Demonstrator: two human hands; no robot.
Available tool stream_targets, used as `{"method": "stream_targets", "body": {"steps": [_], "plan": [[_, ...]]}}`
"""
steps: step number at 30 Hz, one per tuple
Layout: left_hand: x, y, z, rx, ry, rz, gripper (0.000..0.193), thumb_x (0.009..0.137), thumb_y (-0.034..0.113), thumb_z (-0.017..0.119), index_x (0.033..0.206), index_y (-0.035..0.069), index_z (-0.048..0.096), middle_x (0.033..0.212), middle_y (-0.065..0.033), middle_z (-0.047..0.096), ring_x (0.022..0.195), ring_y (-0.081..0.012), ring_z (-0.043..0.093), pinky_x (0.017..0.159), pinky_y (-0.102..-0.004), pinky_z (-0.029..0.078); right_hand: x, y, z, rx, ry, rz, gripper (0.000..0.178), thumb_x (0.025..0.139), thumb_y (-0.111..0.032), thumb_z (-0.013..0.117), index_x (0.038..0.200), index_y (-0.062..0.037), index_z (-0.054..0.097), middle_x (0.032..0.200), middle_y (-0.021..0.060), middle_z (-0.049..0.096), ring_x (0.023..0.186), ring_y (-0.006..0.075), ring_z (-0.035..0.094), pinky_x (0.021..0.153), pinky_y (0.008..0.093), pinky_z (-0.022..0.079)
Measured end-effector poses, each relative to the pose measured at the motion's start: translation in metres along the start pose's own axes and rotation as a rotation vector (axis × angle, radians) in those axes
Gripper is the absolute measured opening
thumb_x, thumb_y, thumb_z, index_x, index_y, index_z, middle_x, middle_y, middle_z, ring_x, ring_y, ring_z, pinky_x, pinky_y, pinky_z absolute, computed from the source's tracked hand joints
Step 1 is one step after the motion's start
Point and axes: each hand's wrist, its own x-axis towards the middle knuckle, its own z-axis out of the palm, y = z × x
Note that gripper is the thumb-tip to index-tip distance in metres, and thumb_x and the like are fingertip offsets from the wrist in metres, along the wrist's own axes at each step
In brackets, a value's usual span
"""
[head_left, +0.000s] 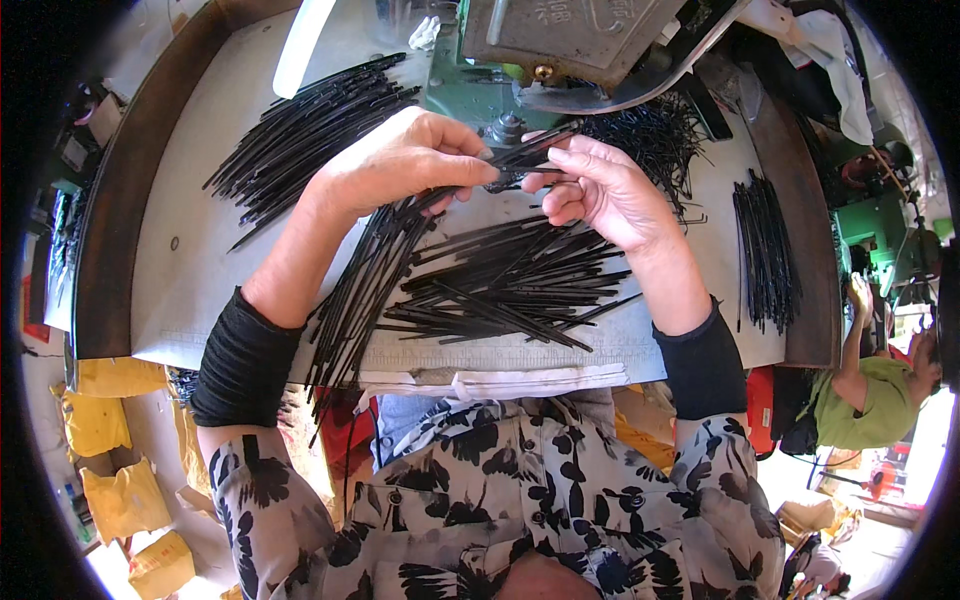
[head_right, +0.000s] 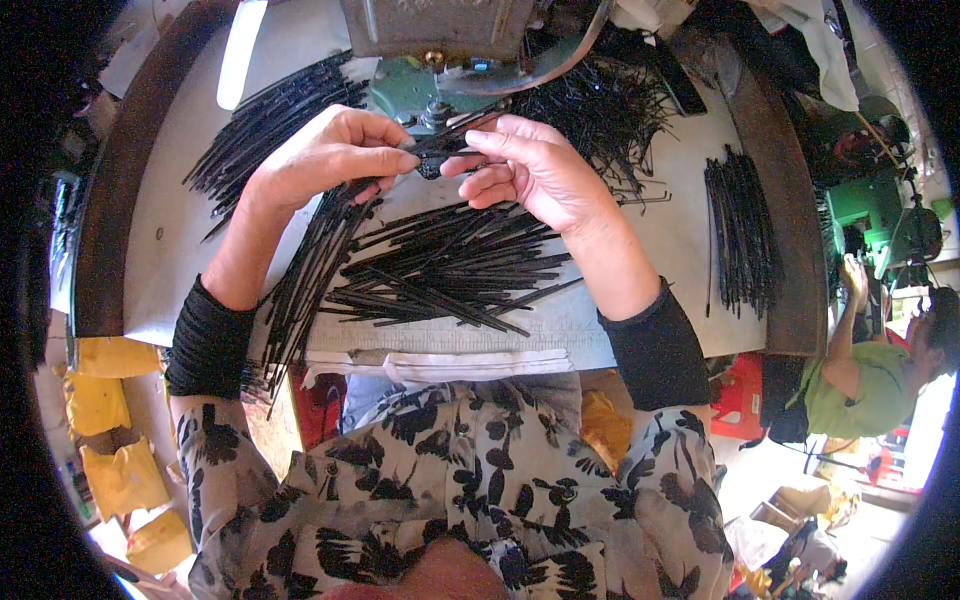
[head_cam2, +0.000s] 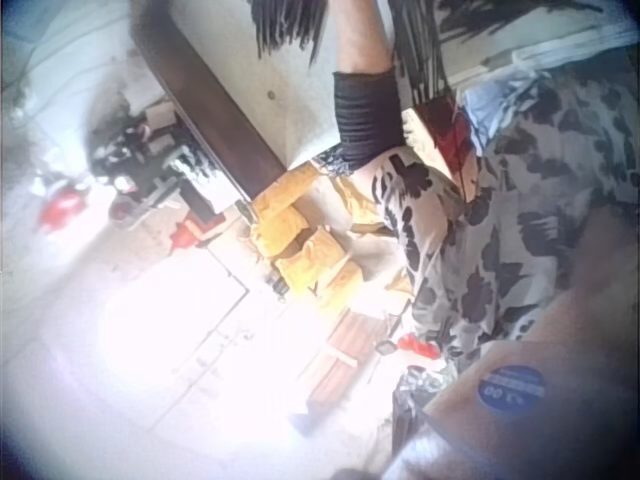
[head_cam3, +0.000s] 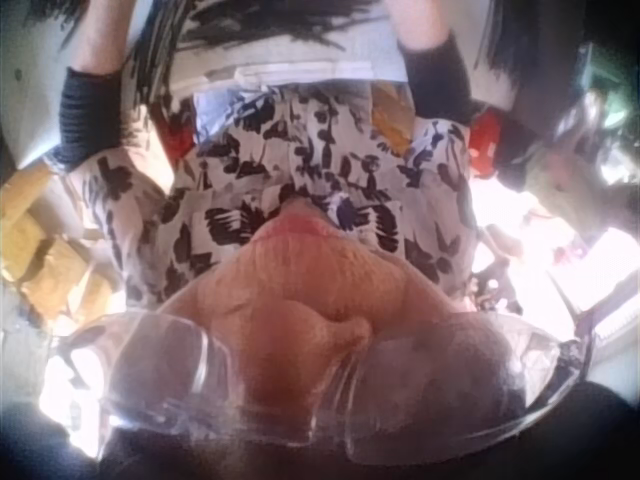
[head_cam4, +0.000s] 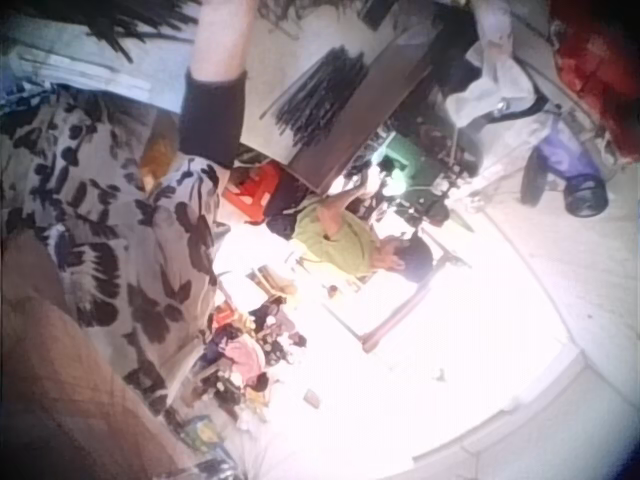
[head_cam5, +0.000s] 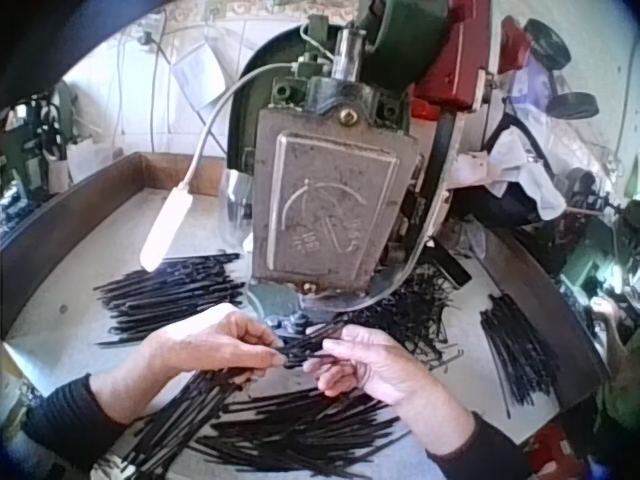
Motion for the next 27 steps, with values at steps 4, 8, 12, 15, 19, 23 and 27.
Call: {"method": "stream_targets", "body": {"steps": [4,8,12,15,19,23,27], "plan": [[0.0,0.004,-0.004,0.022,0.007,0.001,0.023,0.084,0.021,0.063,0.086,-0.002,0.063,0.063,-0.002,0.058,0.047,-0.0052,0.049,0.043,-0.0192,0.038,-0.001,-0.001,-0.005,0.049,-0.015,-0.036,0.026,0.089,-0.017,0.055,0.106,0.0019,0.053,0.091,0.0211,0.065,0.069,0.0194,0.067,0.061,0.0277,0.057],[-0.004,0.002,-0.014,-0.009,0.178,-0.005,0.026,0.085,0.027,0.063,0.087,0.001,0.063,0.063,-0.0018,0.058,0.044,-0.005,0.047,0.042,-0.0179,0.036,0.002,-0.003,-0.008,0.056,0.064,-0.172,0.025,0.089,-0.016,0.054,0.105,0.0027,0.054,0.094,0.0209,0.064,0.071,0.0195,0.067,0.062,0.0272,0.058],[-0.001,-0.006,-0.02,-0.061,0.223,0.013,0.025,0.085,0.031,0.062,0.083,0.006,0.061,0.061,0.0003,0.056,0.041,-0.0039,0.042,0.04,-0.0182,0.031,0.003,-0.004,-0.009,0.08,0.149,-0.263,0.021,0.089,-0.014,0.053,0.103,0.0012,0.055,0.098,0.0216,0.063,0.079,0.0219,0.067,0.065,0.029,0.057],[0.002,-0.007,-0.017,-0.094,0.238,-0.017,0.024,0.086,0.031,0.061,0.08,0.007,0.06,0.057,0.003,0.051,0.041,-0.0028,0.039,0.04,-0.0189,0.028,0.005,-0.002,-0.011,0.065,0.15,-0.284,0.018,0.09,-0.011,0.051,0.102,0.001,0.055,0.098,0.0223,0.063,0.081,0.0239,0.066,0.066,0.0306,0.057],[0.009,-0.012,-0.013,-0.138,0.243,-0.042,0.024,0.086,0.03,0.061,0.078,0.008,0.059,0.055,0.0047,0.048,0.041,-0.002,0.037,0.04,-0.0188,0.025,0.004,0.0,-0.011,0.034,0.194,-0.33,0.016,0.09,-0.01,0.051,0.1,0.0015,0.054,0.098,0.0227,0.062,0.081,0.0248,0.066,0.066,0.0311,0.057],[0.009,-0.013,-0.013,-0.164,0.251,-0.024,0.024,0.085,0.03,0.062,0.077,0.008,0.059,0.055,0.0046,0.048,0.041,-0.0023,0.037,0.04,-0.019,0.025,0.005,0.0,-0.011,0.039,0.193,-0.332,0.016,0.09,-0.01,0.051,0.1,0.0016,0.054,0.098,0.0229,0.062,0.081,0.0249,0.066,0.066,0.0312,0.057],[0.007,-0.01,-0.013,-0.16,0.3,-0.017,0.024,0.084,0.03,0.063,0.077,0.007,0.059,0.055,0.0047,0.047,0.041,-0.0024,0.036,0.039,-0.0189,0.025,0.006,-0.001,-0.01,0.028,0.182,-0.336,0.016,0.09,-0.009,0.05,0.1,0.0017,0.054,0.097,0.023,0.063,0.08,0.0248,0.066,0.066,0.0314,0.057]]}}
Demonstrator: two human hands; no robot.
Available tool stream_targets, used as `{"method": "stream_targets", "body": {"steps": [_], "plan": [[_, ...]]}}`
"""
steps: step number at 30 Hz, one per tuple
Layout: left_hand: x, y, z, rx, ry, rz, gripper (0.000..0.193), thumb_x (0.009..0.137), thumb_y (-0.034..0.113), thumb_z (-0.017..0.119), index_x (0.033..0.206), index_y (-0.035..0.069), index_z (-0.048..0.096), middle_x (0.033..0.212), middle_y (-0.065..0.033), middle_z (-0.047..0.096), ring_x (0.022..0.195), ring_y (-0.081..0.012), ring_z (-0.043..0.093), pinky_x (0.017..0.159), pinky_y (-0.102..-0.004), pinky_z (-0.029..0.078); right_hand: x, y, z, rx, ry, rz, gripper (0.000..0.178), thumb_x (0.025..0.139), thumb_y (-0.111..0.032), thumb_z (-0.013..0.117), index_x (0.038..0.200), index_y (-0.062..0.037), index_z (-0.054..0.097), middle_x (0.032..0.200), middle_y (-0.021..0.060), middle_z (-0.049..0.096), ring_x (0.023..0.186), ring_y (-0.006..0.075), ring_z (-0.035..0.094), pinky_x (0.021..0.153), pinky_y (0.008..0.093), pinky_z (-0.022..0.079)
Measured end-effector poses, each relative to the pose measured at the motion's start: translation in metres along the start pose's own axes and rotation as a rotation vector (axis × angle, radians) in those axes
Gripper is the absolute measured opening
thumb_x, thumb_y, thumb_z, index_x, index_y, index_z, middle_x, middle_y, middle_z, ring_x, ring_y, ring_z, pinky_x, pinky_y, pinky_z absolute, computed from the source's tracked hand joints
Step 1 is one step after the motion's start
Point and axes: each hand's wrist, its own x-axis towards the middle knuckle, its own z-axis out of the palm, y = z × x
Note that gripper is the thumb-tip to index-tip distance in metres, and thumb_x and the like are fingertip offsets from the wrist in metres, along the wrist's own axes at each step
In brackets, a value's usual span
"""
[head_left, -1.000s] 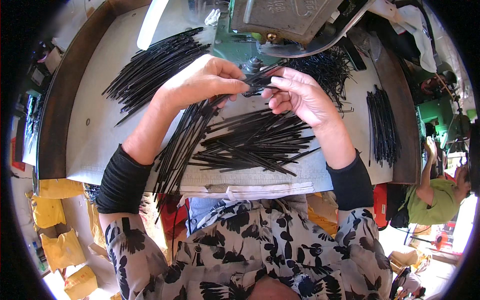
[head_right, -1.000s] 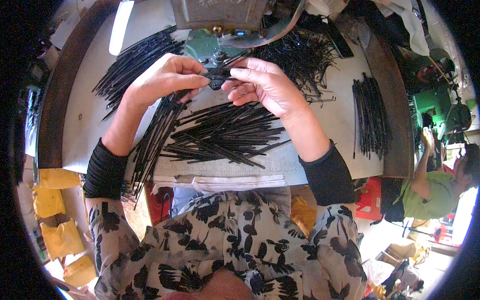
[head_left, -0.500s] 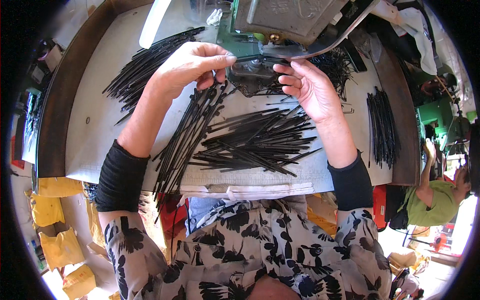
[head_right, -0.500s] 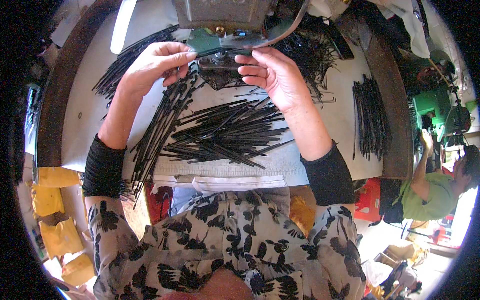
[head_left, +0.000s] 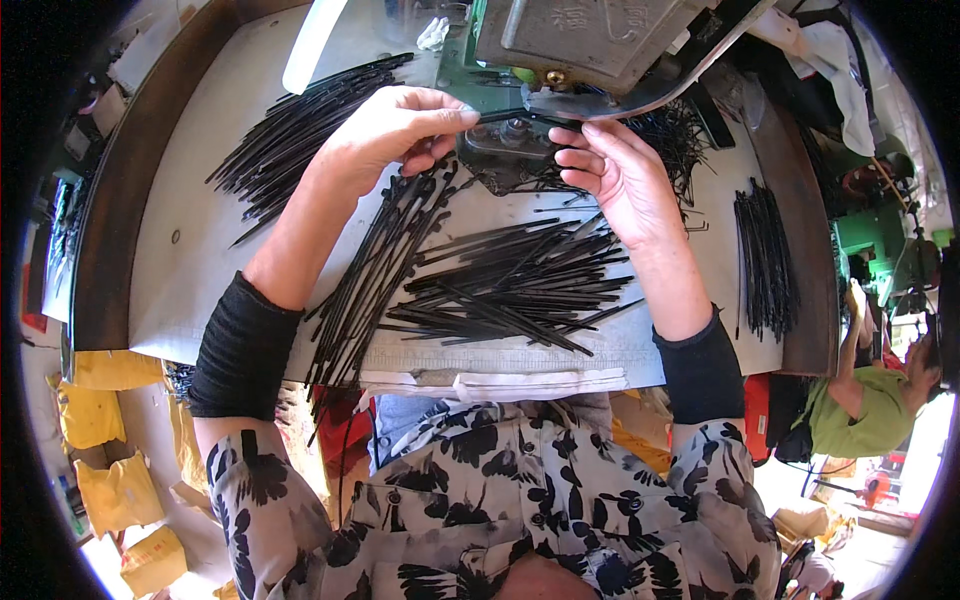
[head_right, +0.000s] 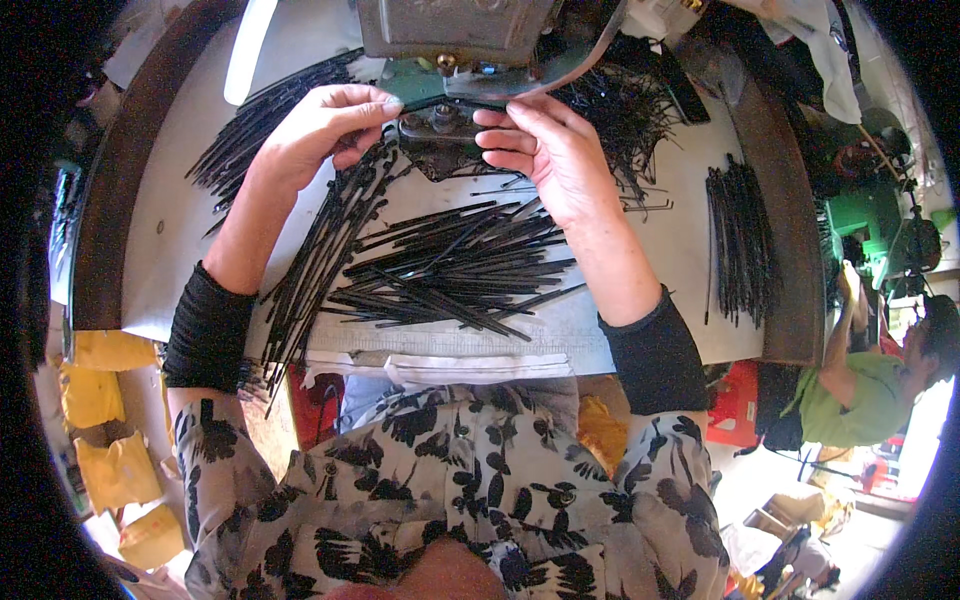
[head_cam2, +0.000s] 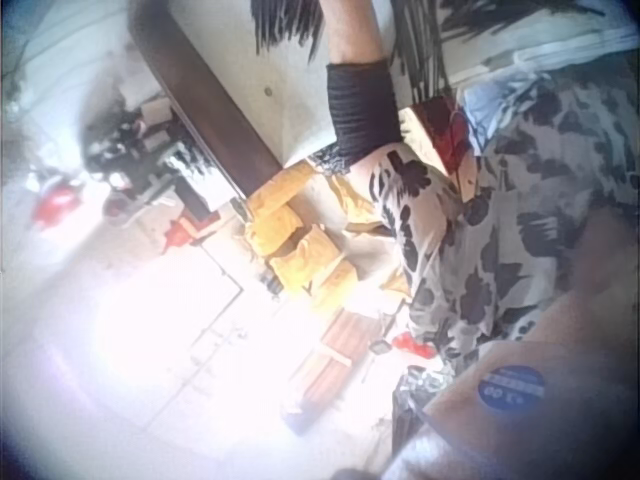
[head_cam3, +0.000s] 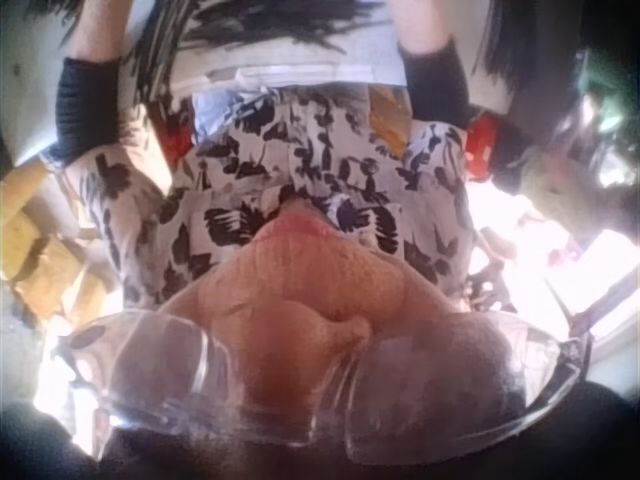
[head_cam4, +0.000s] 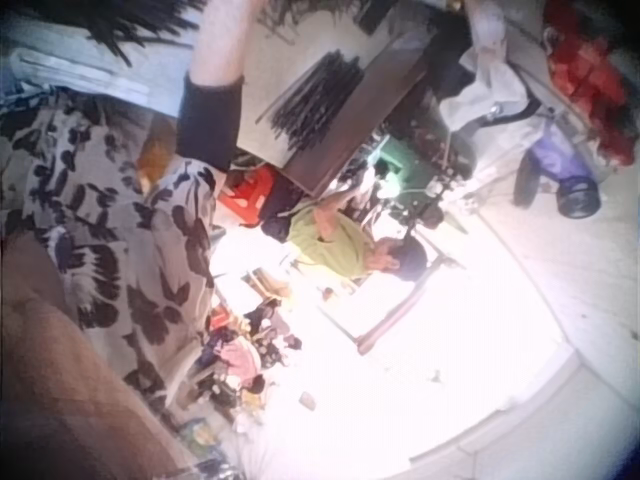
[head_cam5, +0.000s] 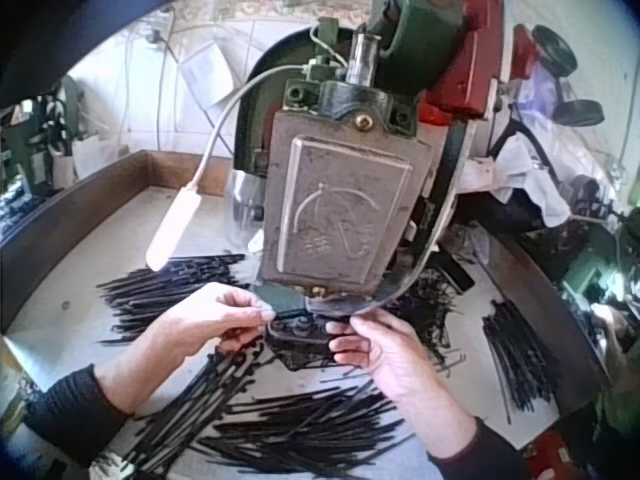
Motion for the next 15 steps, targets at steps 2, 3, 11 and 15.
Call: {"method": "stream_targets", "body": {"steps": [2,3,11,15], "plan": [[0.0014,-0.0014,-0.0005,-0.01,-0.031,-0.007,0.023,0.084,0.03,0.063,0.079,0.007,0.06,0.055,0.0047,0.047,0.042,-0.0023,0.036,0.039,-0.0185,0.024,0.0008,0.0001,-0.0001,0.002,-0.012,0.001,0.016,0.09,-0.009,0.05,0.1,0.0017,0.054,0.097,0.0231,0.063,0.08,0.0248,0.066,0.066,0.0315,0.057],[0.0023,-0.0018,-0.0009,-0.01,-0.028,-0.007,0.023,0.084,0.03,0.063,0.079,0.007,0.06,0.055,0.0047,0.047,0.042,-0.0023,0.036,0.039,-0.0185,0.024,0.0006,-0.0005,-0.0014,0.002,0.002,0.005,0.016,0.09,-0.009,0.05,0.1,0.0019,0.054,0.097,0.023,0.063,0.079,0.0249,0.066,0.067,0.0315,0.057],[0.0043,-0.0054,-0.0024,-0.027,-0.041,-0.035,0.022,0.083,0.028,0.064,0.08,0.007,0.061,0.057,0.0044,0.047,0.042,-0.0023,0.036,0.039,-0.0182,0.023,0.0009,0.0002,0.0026,-0.024,0.026,-0.013,0.016,0.09,-0.01,0.05,0.099,0.0026,0.054,0.096,0.0231,0.063,0.078,0.0249,0.066,0.066,0.0318,0.057],[0.0042,-0.0032,-0.0019,-0.019,-0.037,-0.054,0.022,0.082,0.028,0.065,0.08,0.007,0.061,0.056,0.0047,0.046,0.042,-0.0023,0.035,0.038,-0.0186,0.023,0.0006,0.0003,0.0011,-0.031,0.032,0.006,0.017,0.089,-0.01,0.05,0.1,0.003,0.054,0.096,0.0234,0.063,0.077,0.0254,0.066,0.066,0.032,0.057]]}}
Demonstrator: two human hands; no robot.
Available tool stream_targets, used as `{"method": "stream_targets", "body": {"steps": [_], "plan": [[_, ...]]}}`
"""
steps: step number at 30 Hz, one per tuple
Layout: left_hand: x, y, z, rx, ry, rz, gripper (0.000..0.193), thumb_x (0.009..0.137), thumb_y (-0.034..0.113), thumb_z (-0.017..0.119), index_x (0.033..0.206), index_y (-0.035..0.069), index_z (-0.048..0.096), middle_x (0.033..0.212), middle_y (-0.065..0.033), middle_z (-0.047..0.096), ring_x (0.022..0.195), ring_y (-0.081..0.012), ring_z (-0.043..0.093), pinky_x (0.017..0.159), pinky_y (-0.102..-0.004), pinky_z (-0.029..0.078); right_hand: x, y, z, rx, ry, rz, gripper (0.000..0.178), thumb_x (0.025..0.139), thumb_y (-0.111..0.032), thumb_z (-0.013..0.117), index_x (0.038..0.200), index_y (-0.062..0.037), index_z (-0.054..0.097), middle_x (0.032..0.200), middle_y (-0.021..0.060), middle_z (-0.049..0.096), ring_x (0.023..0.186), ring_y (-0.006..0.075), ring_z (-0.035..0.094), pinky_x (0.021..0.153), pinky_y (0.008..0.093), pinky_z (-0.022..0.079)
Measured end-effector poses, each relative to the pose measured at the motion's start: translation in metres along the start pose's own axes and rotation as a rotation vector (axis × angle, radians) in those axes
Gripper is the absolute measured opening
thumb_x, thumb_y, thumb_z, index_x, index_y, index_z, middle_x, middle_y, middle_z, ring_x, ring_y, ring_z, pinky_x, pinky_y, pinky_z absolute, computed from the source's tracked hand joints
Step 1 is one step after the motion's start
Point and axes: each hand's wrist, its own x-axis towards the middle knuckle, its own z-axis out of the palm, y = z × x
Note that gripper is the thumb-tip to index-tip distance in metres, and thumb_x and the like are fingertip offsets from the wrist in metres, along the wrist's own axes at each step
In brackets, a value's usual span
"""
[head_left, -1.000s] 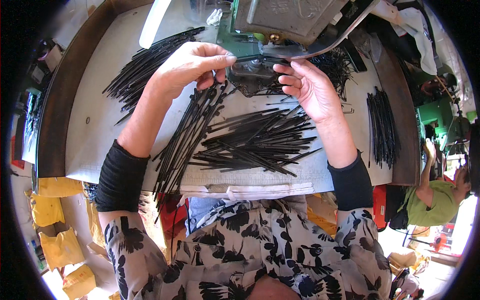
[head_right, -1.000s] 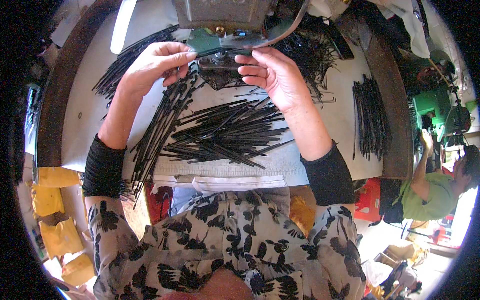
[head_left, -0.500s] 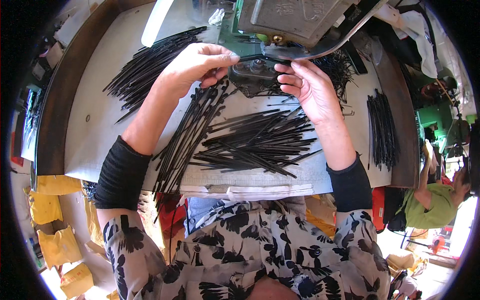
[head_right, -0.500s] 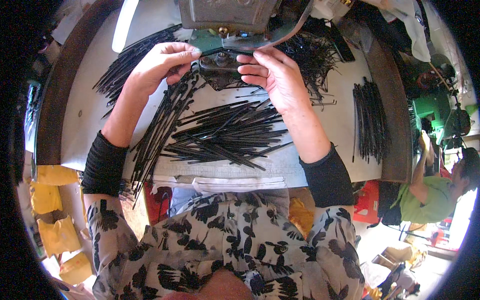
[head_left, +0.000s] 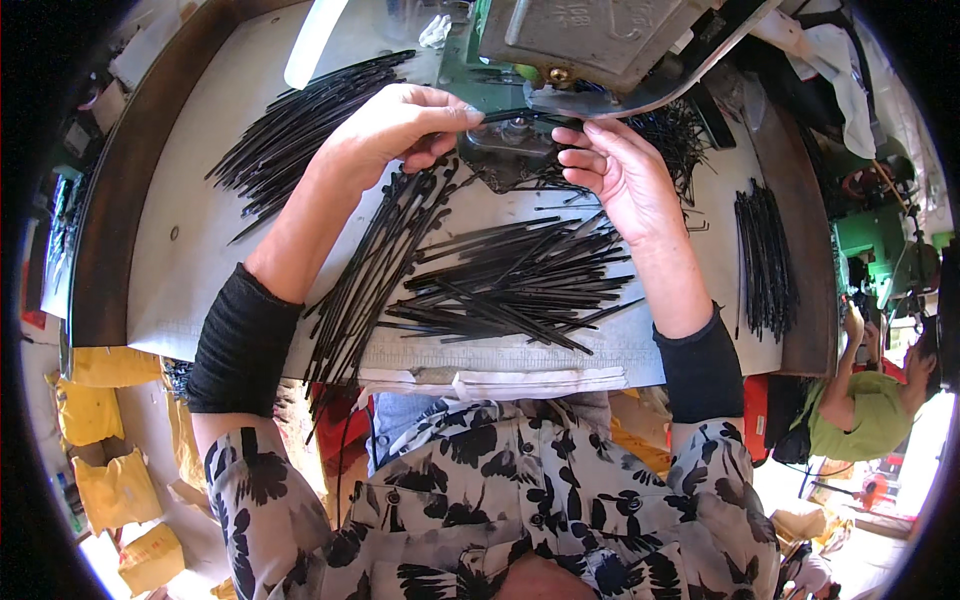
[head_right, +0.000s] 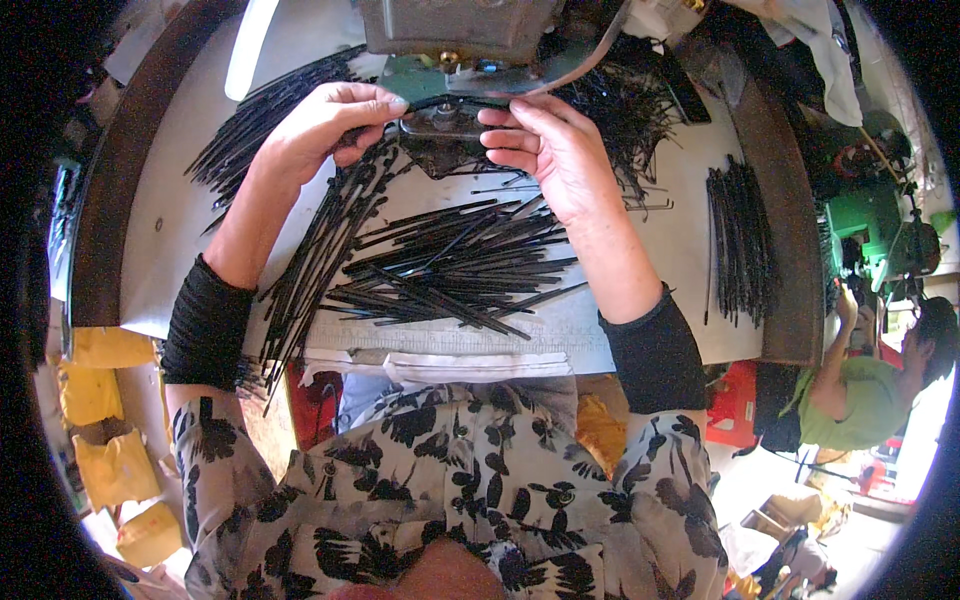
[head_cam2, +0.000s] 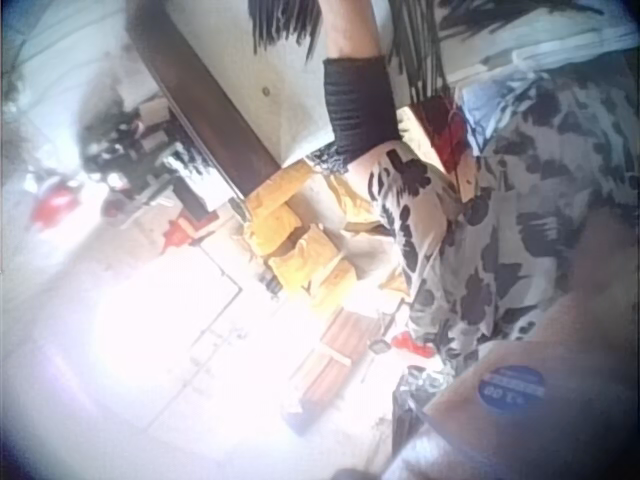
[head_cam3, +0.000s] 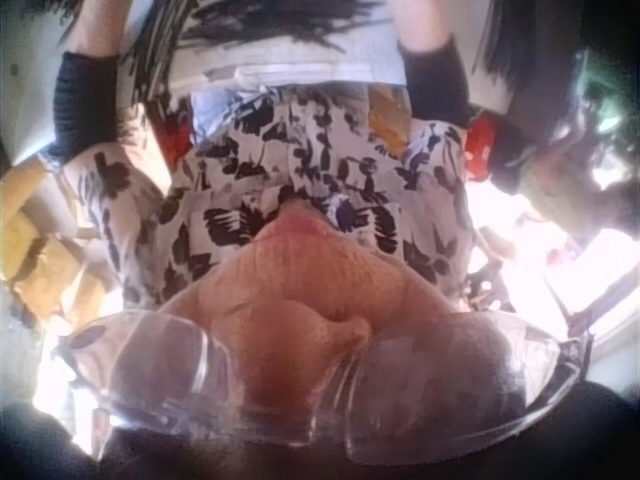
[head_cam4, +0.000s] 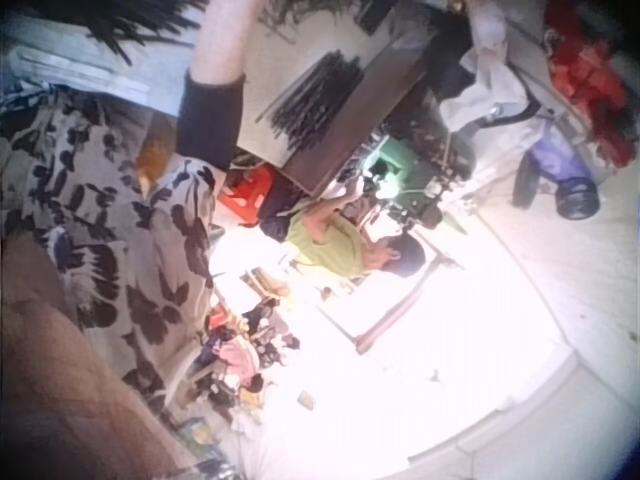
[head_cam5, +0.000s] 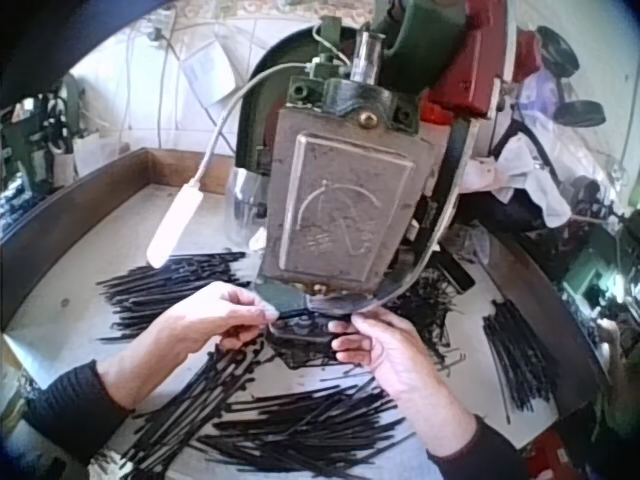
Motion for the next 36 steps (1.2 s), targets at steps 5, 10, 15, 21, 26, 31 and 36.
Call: {"method": "stream_targets", "body": {"steps": [5,10,15,21,26,31,36], "plan": [[-0.001,0.003,0.002,0.025,0.017,-0.013,0.022,0.081,0.028,0.066,0.077,0.008,0.06,0.054,0.0055,0.044,0.042,-0.0021,0.034,0.037,-0.0192,0.021,0.001,0.002,-0.003,0.032,0.008,0.029,0.018,0.089,-0.01,0.051,0.1,0.0034,0.054,0.095,0.0233,0.063,0.077,0.0257,0.066,0.066,0.0321,0.057],[-0.003,0.005,0.002,0.043,0.021,0.074,0.024,0.082,0.03,0.066,0.073,0.009,0.059,0.053,0.0064,0.041,0.042,-0.0014,0.034,0.038,-0.019,0.021,0.003,0.0,-0.006,-0.002,-0.057,0.033,0.024,0.091,-0.012,0.05,0.109,0.0034,0.053,0.1,0.0214,0.062,0.078,0.0211,0.066,0.068,0.0282,0.058],[-0.006,0.009,-0.001,0.132,-0.014,0.136,0.025,0.083,0.03,0.064,0.075,0.007,0.06,0.05,0.0057,0.041,0.04,-0.0017,0.034,0.037,-0.0192,0.022,0.0,-0.001,0.0,0.017,0.007,-0.022,0.022,0.089,-0.011,0.051,0.106,0.0022,0.054,0.1,0.0187,0.063,0.083,0.0251,0.065,0.075,0.0348,0.056],[-0.012,0.01,0.002,0.302,-0.175,0.1,0.025,0.083,0.024,0.062,0.081,0.0,0.065,0.049,0.0028,0.044,0.037,-0.0026,0.037,0.035,-0.0202,0.025,-0.01,-0.001,0.014,-0.775,0.064,-0.397,0.022,0.082,-0.012,0.066,0.097,0.0022,0.061,0.092,0.0073,0.064,0.086,0.0106,0.058,0.076,0.0252,0.047],[-0.015,0.006,0.016,0.272,-0.271,0.071,0.026,0.082,0.025,0.062,0.088,0.0,0.067,0.052,0.002,0.049,0.039,-0.0019,0.038,0.036,-0.0188,0.028,-0.029,0.002,0.043,-1.278,-0.232,-0.457,0.018,0.075,-0.011,0.068,0.089,-0.0008,0.063,0.081,0.0105,0.063,0.071,0.0214,0.062,0.066,0.0288,0.049],[-0.015,0.006,0.009,0.506,-0.187,0.075,0.034,0.079,0.031,0.066,0.093,0.0,0.067,0.053,-0.0003,0.052,0.043,-0.0042,0.045,0.039,-0.0189,0.034,-0.03,-0.011,0.041,-1.29,-0.128,-0.381,0.014,0.078,-0.008,0.064,0.09,-0.0002,0.063,0.076,0.0061,0.063,0.066,0.0112,0.059,0.062,0.0233,0.047],[-0.01,-0.018,0.014,1.048,0.109,0.423,0.032,0.07,0.029,0.069,0.087,0.002,0.068,0.068,-0.0136,0.064,0.06,-0.0222,0.063,0.06,-0.0307,0.05,-0.027,-0.011,0.036,-1.039,-0.126,-0.212,0.02,0.083,-0.008,0.06,0.099,0.004,0.061,0.075,0.0036,0.063,0.067,0.007,0.056,0.062,0.0223,0.045]]}}
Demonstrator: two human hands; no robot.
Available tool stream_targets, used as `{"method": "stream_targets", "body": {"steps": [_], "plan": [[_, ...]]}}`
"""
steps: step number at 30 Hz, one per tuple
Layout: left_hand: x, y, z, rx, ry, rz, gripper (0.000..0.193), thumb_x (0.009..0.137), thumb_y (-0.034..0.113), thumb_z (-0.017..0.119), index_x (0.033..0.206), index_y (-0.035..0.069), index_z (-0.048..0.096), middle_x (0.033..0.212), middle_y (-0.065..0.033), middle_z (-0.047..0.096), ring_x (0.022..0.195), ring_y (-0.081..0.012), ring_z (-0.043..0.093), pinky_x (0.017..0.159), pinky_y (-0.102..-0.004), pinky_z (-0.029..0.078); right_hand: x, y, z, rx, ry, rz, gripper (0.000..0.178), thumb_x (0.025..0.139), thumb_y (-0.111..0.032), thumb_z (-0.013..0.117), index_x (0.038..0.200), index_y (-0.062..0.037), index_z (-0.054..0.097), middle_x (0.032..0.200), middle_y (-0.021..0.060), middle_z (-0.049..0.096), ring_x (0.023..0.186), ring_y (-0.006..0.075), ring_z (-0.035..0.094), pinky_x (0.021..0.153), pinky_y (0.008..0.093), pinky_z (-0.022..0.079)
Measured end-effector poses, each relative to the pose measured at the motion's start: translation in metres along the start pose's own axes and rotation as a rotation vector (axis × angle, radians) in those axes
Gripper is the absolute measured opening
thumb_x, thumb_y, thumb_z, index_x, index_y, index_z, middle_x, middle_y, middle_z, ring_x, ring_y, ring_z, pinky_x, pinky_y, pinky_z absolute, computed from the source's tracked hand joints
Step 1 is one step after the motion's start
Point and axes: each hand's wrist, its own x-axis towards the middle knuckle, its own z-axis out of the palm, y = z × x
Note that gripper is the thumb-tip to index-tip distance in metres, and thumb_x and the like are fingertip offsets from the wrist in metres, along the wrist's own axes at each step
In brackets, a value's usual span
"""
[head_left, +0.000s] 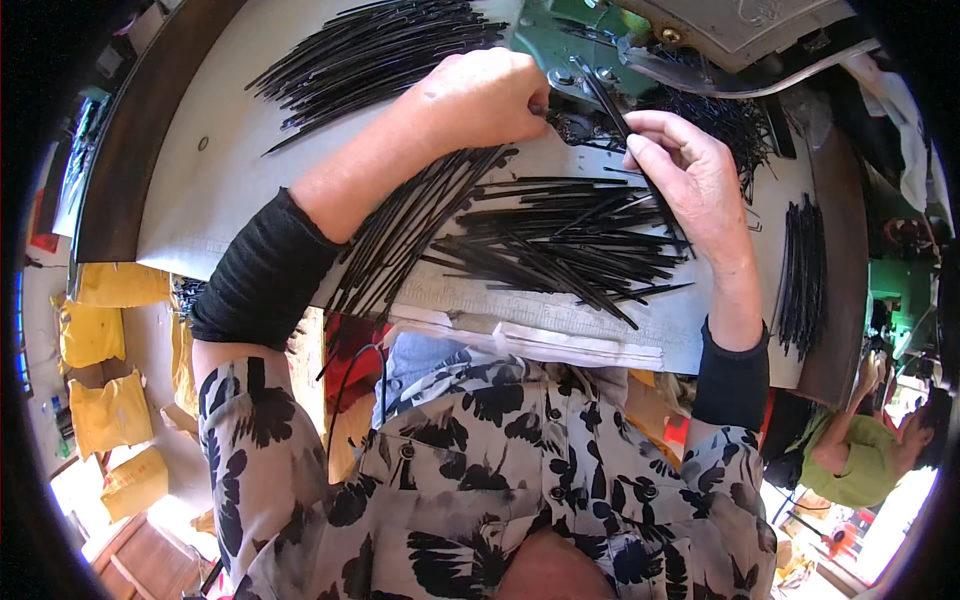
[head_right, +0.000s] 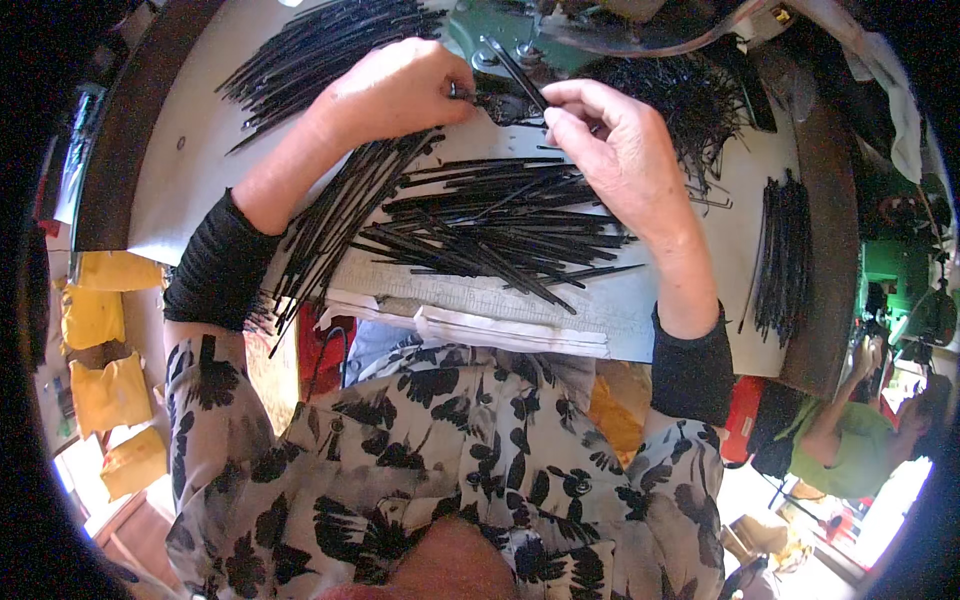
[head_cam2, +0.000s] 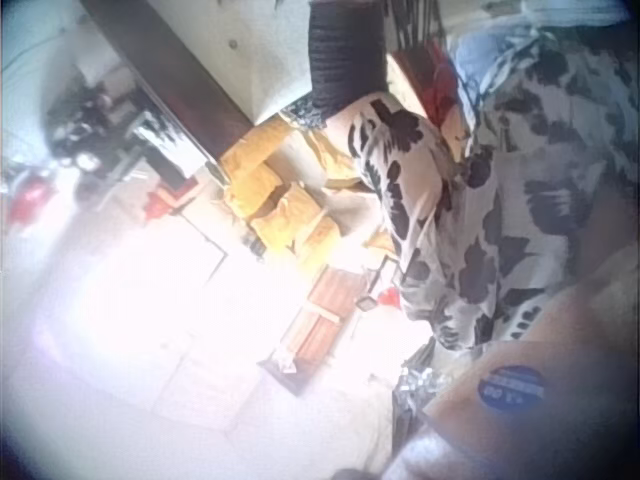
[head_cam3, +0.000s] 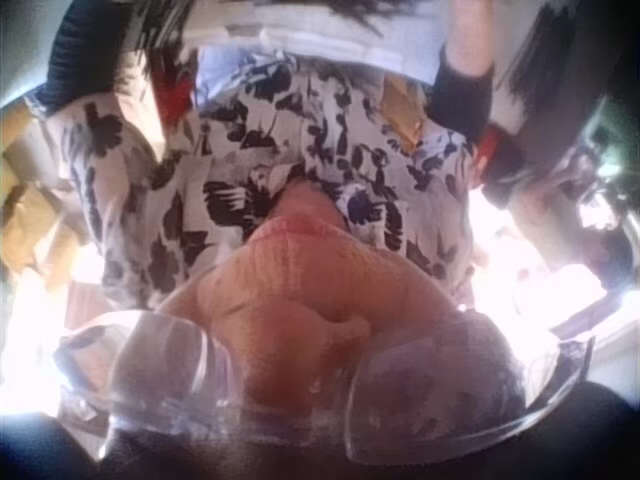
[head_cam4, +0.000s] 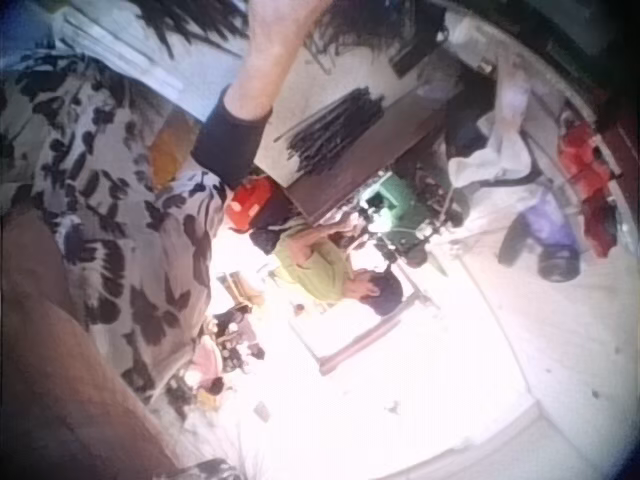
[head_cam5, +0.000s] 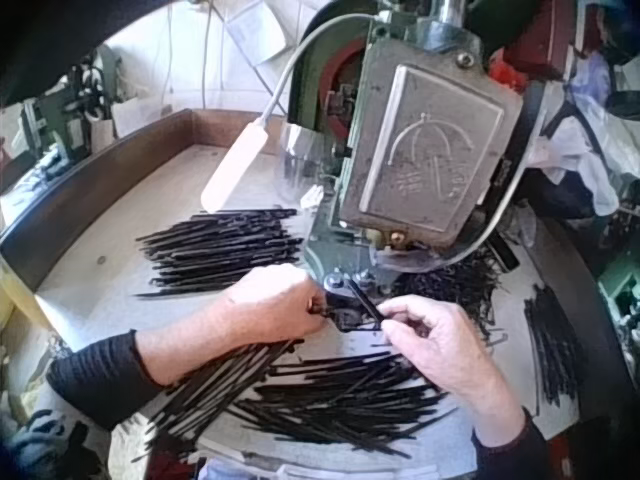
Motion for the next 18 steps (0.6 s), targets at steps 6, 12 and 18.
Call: {"method": "stream_targets", "body": {"steps": [6,12,18], "plan": [[0.009,0.002,-0.014,-0.1,-0.083,-0.058,0.027,0.071,0.026,0.066,0.083,0.002,0.066,0.069,-0.013,0.064,0.063,-0.0215,0.063,0.062,-0.0296,0.05,0.0,0.004,0.002,0.294,-0.214,0.156,0.024,0.086,-0.013,0.058,0.105,0.0029,0.059,0.072,0.0018,0.062,0.065,0.0048,0.054,0.058,0.0188,0.04],[0.01,-0.001,-0.019,-0.548,-0.221,-0.222,0.019,0.081,0.02,0.062,0.085,0.001,0.064,0.067,-0.0014,0.063,0.053,-0.0055,0.057,0.043,-0.0191,0.041,-0.002,0.004,0.005,0.346,-0.275,0.291,0.028,0.084,-0.016,0.058,0.107,-0.0009,0.055,0.071,0.0035,0.062,0.057,0.0067,0.055,0.049,0.0203,0.044],[0.005,0.001,-0.018,-1.001,-0.161,-0.287,0.027,0.083,0.02,0.062,0.102,0.001,0.06,0.074,-0.0037,0.063,0.056,-0.009,0.061,0.043,-0.0182,0.046,-0.002,0.001,0.01,0.425,-0.305,0.341,0.034,0.084,-0.012,0.056,0.115,0.0,0.048,0.073,0.0057,0.062,0.058,0.0083,0.056,0.049,0.0197,0.045]]}}
